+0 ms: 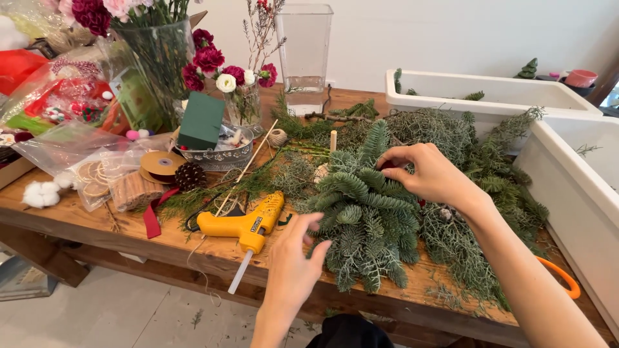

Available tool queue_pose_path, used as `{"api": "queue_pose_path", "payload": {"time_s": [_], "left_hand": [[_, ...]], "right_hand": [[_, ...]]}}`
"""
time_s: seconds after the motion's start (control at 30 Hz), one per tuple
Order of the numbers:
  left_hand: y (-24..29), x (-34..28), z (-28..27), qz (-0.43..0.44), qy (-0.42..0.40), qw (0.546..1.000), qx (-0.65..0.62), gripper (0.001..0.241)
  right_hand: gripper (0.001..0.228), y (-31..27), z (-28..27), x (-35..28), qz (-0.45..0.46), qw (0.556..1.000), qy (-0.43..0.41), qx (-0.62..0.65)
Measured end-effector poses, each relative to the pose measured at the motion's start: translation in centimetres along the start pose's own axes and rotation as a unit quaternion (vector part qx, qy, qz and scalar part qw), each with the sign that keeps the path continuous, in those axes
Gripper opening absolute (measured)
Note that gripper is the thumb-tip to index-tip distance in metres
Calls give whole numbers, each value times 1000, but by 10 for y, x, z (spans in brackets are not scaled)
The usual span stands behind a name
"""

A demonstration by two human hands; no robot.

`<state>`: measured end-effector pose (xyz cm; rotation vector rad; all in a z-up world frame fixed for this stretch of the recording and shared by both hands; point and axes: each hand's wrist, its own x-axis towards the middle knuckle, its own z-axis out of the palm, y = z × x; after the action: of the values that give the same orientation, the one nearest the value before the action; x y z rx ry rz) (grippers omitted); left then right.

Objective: The person arranges various greenery, including pine branches and moss, on a wooden table. They use orange scissors to trim the branches and a yellow hot glue gun to secure the arrangement, occasionally picking up and placing down different foliage pieces.

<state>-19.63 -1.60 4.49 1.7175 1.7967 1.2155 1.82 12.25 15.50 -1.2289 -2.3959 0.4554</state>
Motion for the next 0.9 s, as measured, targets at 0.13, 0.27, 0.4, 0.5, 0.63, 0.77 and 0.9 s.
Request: {"api": "queue_pose_path", "payload": {"time_s": [0.13, 0.27, 0.4, 0.5, 0.63, 0.77, 0.9], "left_hand": [[-9, 2, 14, 27, 41, 999, 4, 40], [-5, 22, 36, 174, 78, 981, 48, 36], [-8, 41, 52, 213, 148, 963, 79, 24], [-7, 39, 48, 221, 125, 964, 74, 18], [-4, 30, 41, 228, 80, 967, 79, 29], [-6, 23, 44, 282, 66, 955, 63, 29], [-21, 15, 61, 294, 57, 952, 57, 12]], "right_hand": [[25, -2, 1, 1, 22, 1000, -7, -1], [23, 0, 2, 0, 11, 1000, -3, 5], [22, -1, 1, 1, 8, 1000, -5, 16], [23, 3, 3, 3, -7, 1000, 1, 11], [23, 2, 3, 1, -6, 1000, 7, 13], [23, 2, 4, 0, -5, 1000, 9, 17], [22, 3, 5, 0, -9, 1000, 17, 16]]}}
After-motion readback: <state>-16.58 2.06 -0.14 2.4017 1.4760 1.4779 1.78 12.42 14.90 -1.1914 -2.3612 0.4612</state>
